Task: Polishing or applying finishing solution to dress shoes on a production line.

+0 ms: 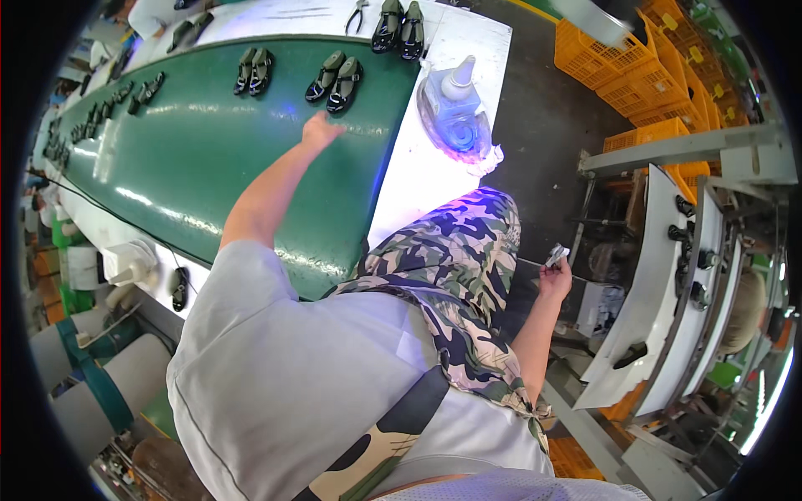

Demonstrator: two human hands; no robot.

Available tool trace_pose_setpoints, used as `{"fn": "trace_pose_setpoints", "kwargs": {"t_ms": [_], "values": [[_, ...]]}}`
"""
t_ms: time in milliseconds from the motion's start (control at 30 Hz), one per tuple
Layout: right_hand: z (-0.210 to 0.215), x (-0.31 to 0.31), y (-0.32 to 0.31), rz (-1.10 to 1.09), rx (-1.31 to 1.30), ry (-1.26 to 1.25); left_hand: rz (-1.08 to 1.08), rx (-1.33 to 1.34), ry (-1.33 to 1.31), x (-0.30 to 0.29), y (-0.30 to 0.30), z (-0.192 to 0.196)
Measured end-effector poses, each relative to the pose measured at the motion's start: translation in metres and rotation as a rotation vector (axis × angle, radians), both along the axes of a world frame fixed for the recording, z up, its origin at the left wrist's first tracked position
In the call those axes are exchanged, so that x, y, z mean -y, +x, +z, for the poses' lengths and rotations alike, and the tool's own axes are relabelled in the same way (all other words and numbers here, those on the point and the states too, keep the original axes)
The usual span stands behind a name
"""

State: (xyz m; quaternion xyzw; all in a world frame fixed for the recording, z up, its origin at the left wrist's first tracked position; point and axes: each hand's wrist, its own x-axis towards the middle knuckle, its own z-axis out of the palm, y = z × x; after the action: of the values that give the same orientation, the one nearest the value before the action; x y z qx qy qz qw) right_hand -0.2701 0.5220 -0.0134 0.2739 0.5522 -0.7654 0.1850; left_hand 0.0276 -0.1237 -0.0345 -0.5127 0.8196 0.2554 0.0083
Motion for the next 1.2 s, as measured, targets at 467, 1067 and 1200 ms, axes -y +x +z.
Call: {"fn": "trace_pose_setpoints", "kwargs": {"t_ms": [467,1067,1200], "values": [[0.060,-0.021,0.015,0.094,-0.016,0.262,0.055,0.201,-0.025,0.093,-0.130,0.038],[0.074,0.125,-0.031,0.309,-0.154,0.124,-1.865,0.361,-0.305,0.077,0.054,0.048],[0.075,0.149,-0.026,0.356,-0.163,0.083,-1.713,0.449,-0.043,0.041,0.098,0.096]]}}
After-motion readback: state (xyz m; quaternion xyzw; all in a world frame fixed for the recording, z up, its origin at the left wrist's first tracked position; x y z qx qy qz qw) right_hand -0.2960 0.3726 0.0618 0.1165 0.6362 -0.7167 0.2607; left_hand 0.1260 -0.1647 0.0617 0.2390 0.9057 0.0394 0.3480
